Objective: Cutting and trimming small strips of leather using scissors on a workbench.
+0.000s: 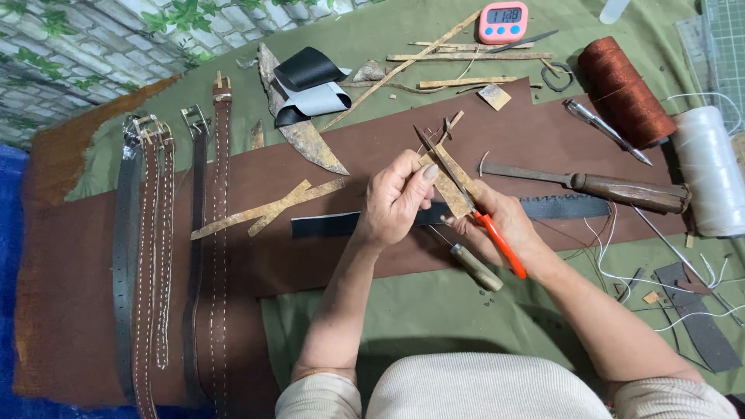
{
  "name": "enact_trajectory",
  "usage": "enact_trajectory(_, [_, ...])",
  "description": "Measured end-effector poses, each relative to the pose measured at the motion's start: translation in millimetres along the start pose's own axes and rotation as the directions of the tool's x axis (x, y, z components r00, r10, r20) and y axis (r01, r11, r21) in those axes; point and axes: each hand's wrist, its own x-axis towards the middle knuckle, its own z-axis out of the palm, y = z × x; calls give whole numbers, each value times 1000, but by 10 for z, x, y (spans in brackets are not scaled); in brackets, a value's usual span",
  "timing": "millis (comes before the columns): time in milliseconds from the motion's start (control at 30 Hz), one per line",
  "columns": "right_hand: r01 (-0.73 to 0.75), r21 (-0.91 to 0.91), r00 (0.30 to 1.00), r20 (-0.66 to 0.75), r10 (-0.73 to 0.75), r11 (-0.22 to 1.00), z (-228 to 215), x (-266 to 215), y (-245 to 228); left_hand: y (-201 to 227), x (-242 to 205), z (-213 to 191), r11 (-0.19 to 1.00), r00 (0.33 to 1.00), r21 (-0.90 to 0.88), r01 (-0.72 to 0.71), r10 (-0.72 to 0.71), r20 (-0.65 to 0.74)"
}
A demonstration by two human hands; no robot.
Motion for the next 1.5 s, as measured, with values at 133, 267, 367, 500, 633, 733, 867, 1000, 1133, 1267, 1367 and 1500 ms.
enact_trajectory(133, [-7, 65, 1000, -20, 9, 998, 81, 16, 9, -93, 29, -28, 1000, 1000, 2, 15, -15, 13])
enact_trajectory(267, [-36, 138, 998, -44, 42, 990, 216, -20, 226, -212, 36, -21, 996, 997, -36, 81, -80, 14])
enact_trajectory(367, [-41, 193, 995, -77, 57, 980, 121, 2, 184, -303, 49, 2, 984, 986, -98, 151, -157, -58])
enact_trajectory(500, [70, 78, 976, -212, -52, 994, -475, 30, -171, -668, 238, -224, 977, 968, -55, 205, -211, -139])
enact_trajectory(633, [-80, 199, 891, -426, 159, 977, -826, -145, -506, -797, 365, -200, 886, 902, 181, 427, -404, -151])
enact_trajectory(733, [96, 427, 876, -466, 128, 899, -1076, -260, -414, -1118, 371, 68, 796, 966, 605, -24, 174, -192])
enact_trajectory(867, [156, 407, 923, -385, 14, 900, -1322, -401, -218, -1186, 452, 688, 821, 995, 567, -64, 93, -22])
enact_trajectory(1000, [85, 297, 908, -415, 48, 951, -1212, -438, -562, -1002, 553, 1219, 693, 957, 721, 5, -213, 197])
enact_trajectory(1133, [109, 212, 886, -464, 2, 971, -1133, -424, -704, -1097, 581, 1480, 648, 940, 760, 46, -286, 186])
enact_trajectory(1267, [256, 213, 944, -265, -197, 943, -1115, -404, -838, -1167, 550, 1549, 692, 937, 714, 102, -308, 165])
enact_trajectory(1367, [161, 257, 954, -287, -84, 953, -1088, -436, -910, -1041, 564, 1492, 653, 916, 740, 162, -378, 132])
enact_trajectory(1500, [35, 155, 938, -346, 21, 987, -1115, -416, -879, -635, 490, 1119, 748, 921, 581, 320, -389, -6])
